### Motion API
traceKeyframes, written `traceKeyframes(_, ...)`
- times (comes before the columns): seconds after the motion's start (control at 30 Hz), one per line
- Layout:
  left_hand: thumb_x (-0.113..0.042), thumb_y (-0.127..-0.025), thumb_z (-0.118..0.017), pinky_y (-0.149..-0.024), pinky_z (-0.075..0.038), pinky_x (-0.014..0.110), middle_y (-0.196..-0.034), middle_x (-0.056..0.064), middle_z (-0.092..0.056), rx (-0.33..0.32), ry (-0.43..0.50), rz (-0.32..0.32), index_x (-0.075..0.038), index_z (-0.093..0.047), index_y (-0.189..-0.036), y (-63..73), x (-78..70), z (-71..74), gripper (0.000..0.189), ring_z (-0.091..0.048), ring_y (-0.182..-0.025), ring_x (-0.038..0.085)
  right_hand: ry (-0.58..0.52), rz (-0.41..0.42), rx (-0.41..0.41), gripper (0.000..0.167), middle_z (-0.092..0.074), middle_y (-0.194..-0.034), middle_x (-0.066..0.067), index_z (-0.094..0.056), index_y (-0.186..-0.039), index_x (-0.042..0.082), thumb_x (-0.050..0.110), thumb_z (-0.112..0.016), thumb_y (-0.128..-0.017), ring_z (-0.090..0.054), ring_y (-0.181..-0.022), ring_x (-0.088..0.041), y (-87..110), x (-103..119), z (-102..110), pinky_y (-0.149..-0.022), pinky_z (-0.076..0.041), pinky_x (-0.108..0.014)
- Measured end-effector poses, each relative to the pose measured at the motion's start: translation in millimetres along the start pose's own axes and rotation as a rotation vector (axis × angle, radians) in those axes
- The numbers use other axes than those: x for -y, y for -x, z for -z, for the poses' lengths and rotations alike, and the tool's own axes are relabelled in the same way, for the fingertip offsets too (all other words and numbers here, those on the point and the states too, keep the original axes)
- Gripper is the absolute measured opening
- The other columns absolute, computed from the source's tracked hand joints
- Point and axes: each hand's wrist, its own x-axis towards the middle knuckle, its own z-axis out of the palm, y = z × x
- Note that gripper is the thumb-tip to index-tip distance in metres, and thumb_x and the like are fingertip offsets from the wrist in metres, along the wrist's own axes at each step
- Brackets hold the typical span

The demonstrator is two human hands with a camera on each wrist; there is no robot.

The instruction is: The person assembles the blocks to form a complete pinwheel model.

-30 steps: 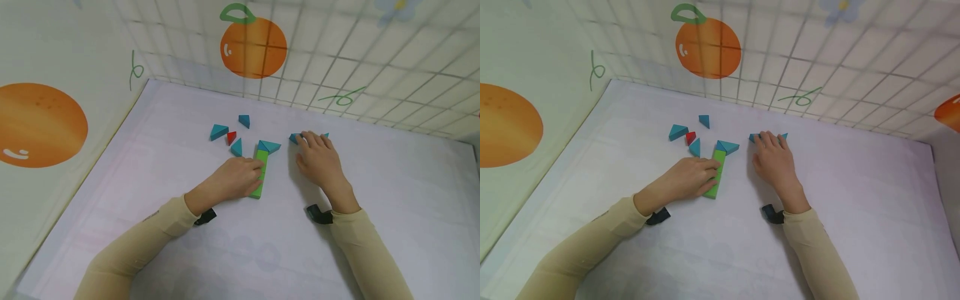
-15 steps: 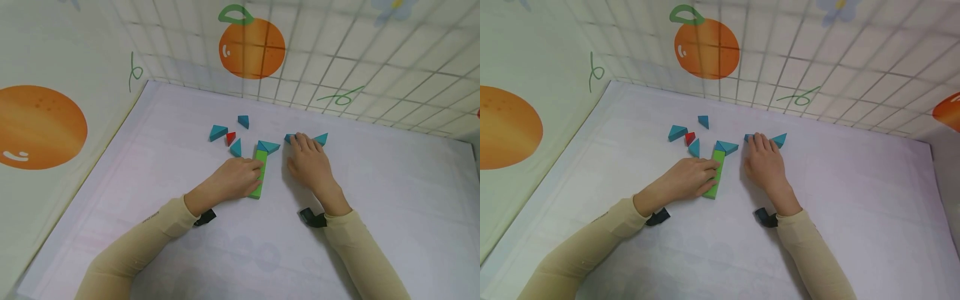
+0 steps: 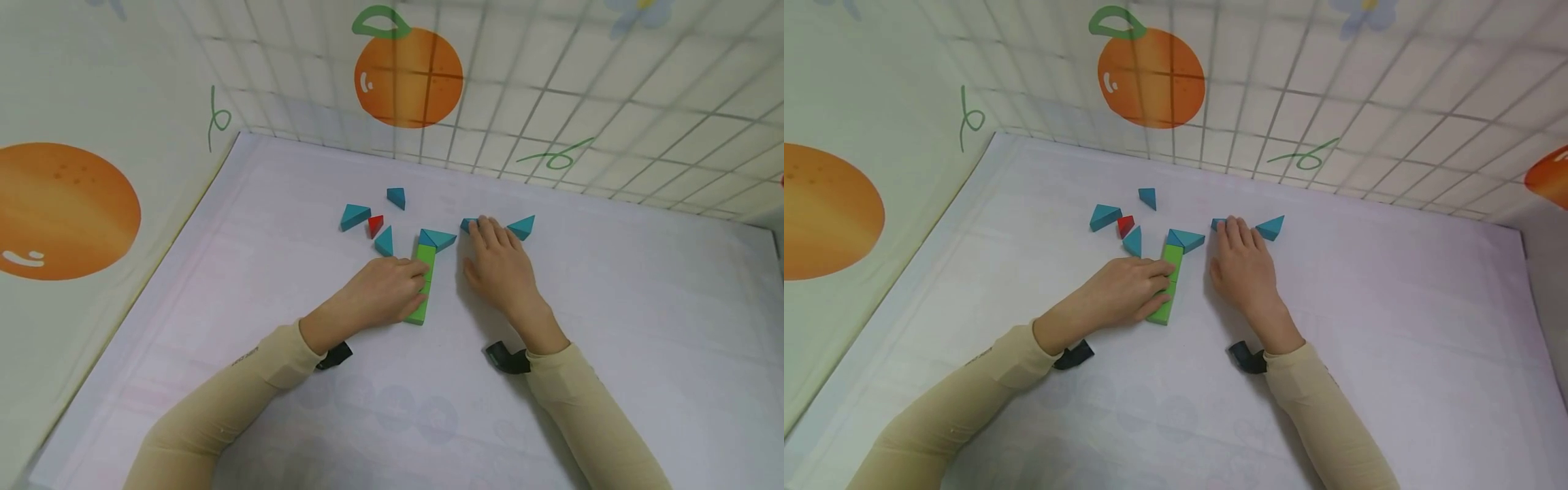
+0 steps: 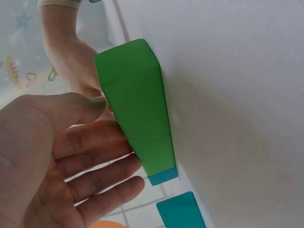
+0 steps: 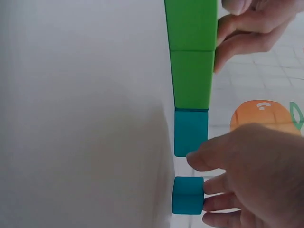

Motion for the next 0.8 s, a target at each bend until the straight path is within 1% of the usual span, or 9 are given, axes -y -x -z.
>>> traceKeyframes(0.33, -0.027, -0.091, -0.068, -0.074, -0.056, 0.026, -0.109, 0.004, -0.068, -0.018, -0.001, -0.006, -0.007, -0.075, -0.092, 0.6, -0.1, 0.0, 0.021, -0.067, -0.087, 0.015, 0.006, -0.023, 0.013, 0.058, -0.044, -0.147, -0.026, -0.044, -0.141, -0.008, 0.020, -0.061, -0.094, -0.040, -0.139, -0.041, -0.3, 4.3, 0.1, -0.113, -0.033, -0.054)
traceKeyframes(0.6, -0.027, -0.091, -0.068, -0.074, -0.056, 0.025, -0.109, 0.003, -0.069, -0.028, -0.007, -0.010, -0.007, -0.076, -0.093, 0.8, 0.1, -1.7, 0.021, -0.067, -0.086, 0.015, -0.022, -0.010, 0.019, 0.057, -0.043, -0.148, -0.025, -0.043, -0.143, -0.006, 0.020, -0.059, -0.095, -0.039, -0.139, -0.040, 0.2, 5.8, -0.2, -0.114, -0.032, -0.054)
traceKeyframes(0.8, -0.027, -0.091, -0.068, -0.076, -0.056, 0.025, -0.110, 0.004, -0.069, -0.030, -0.005, -0.011, -0.007, -0.076, -0.094, 1.0, 0.2, -2.0, 0.022, -0.068, -0.089, 0.015, -0.030, 0.000, 0.007, 0.056, -0.043, -0.148, -0.024, -0.044, -0.143, -0.004, 0.020, -0.059, -0.095, -0.038, -0.140, -0.040, 0.5, 5.7, 0.8, -0.114, -0.032, -0.055)
